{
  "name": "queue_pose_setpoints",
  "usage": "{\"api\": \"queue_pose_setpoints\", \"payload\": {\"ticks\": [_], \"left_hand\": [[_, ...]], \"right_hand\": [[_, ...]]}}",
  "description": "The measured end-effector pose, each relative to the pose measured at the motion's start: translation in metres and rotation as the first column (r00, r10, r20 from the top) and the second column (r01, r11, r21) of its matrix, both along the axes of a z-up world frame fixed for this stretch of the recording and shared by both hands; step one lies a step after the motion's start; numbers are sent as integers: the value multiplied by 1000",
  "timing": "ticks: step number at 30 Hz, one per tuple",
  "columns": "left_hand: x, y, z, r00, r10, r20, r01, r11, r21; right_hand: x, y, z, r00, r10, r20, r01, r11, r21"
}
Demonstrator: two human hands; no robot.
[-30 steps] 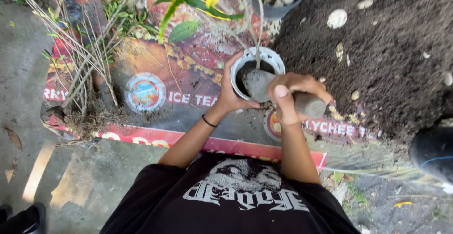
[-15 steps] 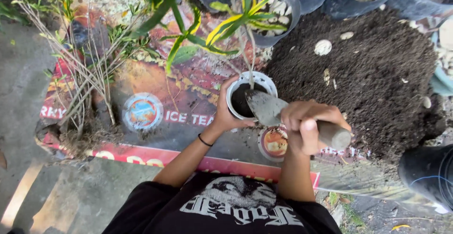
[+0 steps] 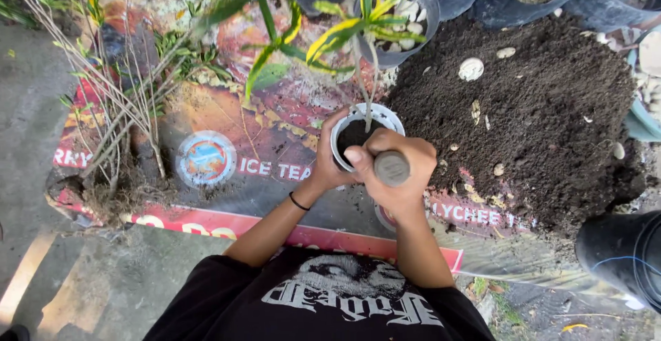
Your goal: The person holds a small plant upright in a white pot and uses a hand trowel to scoop soil from a pile on the table into the pot around the plant. They then press and firm the soil with a stone, adding more soil with the trowel and pressing again.
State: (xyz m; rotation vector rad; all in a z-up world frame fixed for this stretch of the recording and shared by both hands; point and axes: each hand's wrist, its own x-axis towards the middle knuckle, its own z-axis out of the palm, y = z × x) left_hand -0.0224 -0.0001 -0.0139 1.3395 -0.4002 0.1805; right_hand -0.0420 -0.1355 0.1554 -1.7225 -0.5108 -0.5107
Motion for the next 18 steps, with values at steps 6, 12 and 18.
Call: {"api": "queue_pose_setpoints", "payload": {"ticks": [6,12,18], "left_hand": [[-6,4,-1,1000,16,17,-16,999,29],[-8,-9,-6,991,134,14,-134,988,74],[-23,-20,8,980,178,90,-186,978,92]], "right_hand": [[-6,-16,-11,997,-77,14,72,969,235],[-10,-25,-1,995,-79,60,31,825,564],[-10,-10,-15,978,-172,117,127,939,320]]}}
